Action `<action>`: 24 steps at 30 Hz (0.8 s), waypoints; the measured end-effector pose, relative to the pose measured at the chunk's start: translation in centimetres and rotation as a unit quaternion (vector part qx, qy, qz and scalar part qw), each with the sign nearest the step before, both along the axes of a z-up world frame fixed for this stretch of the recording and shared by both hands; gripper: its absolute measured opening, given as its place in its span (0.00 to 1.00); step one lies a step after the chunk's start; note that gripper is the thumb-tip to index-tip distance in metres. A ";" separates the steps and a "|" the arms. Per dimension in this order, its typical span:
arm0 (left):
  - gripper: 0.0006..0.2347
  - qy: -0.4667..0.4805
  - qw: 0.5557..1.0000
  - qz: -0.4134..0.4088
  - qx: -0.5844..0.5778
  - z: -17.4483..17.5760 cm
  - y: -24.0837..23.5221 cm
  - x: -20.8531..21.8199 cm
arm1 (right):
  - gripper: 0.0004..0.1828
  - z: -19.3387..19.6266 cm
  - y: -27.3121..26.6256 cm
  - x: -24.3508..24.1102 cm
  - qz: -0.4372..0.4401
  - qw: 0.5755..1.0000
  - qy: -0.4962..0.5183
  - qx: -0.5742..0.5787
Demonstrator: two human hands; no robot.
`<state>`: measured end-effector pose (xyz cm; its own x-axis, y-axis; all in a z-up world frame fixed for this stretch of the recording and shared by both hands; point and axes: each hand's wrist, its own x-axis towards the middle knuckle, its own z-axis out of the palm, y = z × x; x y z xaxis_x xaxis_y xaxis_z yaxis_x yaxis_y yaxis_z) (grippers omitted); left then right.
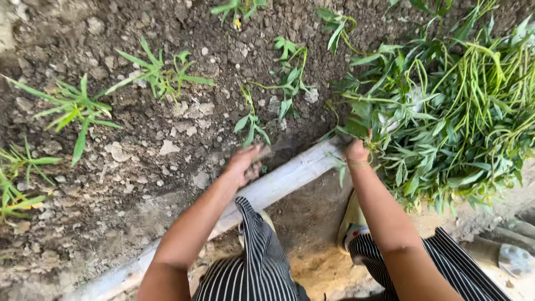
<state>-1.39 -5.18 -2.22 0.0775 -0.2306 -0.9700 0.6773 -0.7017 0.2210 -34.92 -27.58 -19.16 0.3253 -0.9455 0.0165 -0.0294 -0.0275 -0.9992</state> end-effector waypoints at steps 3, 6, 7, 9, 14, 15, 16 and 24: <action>0.15 0.043 0.998 0.054 0.000 2.1 1.7 0.5 | 0.19 0.2 -1.1 0.7 0.007 0.999 -0.050 0.015; 0.15 -0.108 0.982 -0.145 -0.048 3.8 2.5 -0.6 | 0.18 1.4 -0.7 0.6 -0.018 0.999 -0.031 0.002; 0.15 -0.210 0.939 -0.269 -0.046 3.5 1.7 -0.8 | 0.18 1.8 -0.9 1.4 -0.007 1.000 -0.021 -0.007; 0.15 -0.209 0.938 -0.264 -0.081 1.3 -0.7 -1.4 | 0.17 4.0 -0.5 3.1 -0.004 0.998 0.040 -0.053; 0.16 0.068 0.992 0.059 -0.087 -2.4 -0.6 0.8 | 0.17 10.6 -0.2 6.9 0.028 0.989 0.104 -0.103; 0.15 0.057 0.994 0.064 -0.063 -1.6 -0.2 0.0 | 0.17 11.3 -0.4 7.6 0.030 0.989 0.097 -0.106; 0.15 0.046 0.996 0.069 -0.039 -0.5 0.2 -0.3 | 0.19 11.9 -0.5 7.9 0.043 0.980 0.143 -0.130; 0.14 -0.383 0.870 -0.301 -0.080 5.2 12.3 4.3 | 0.20 10.2 2.1 10.6 0.112 0.985 -0.043 0.121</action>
<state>2.93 7.11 3.02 0.5051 -0.5809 -0.6383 -0.1914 -0.7965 0.5735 -24.35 -25.44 -8.99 0.5336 -0.8297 -0.1642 0.0353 0.2158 -0.9758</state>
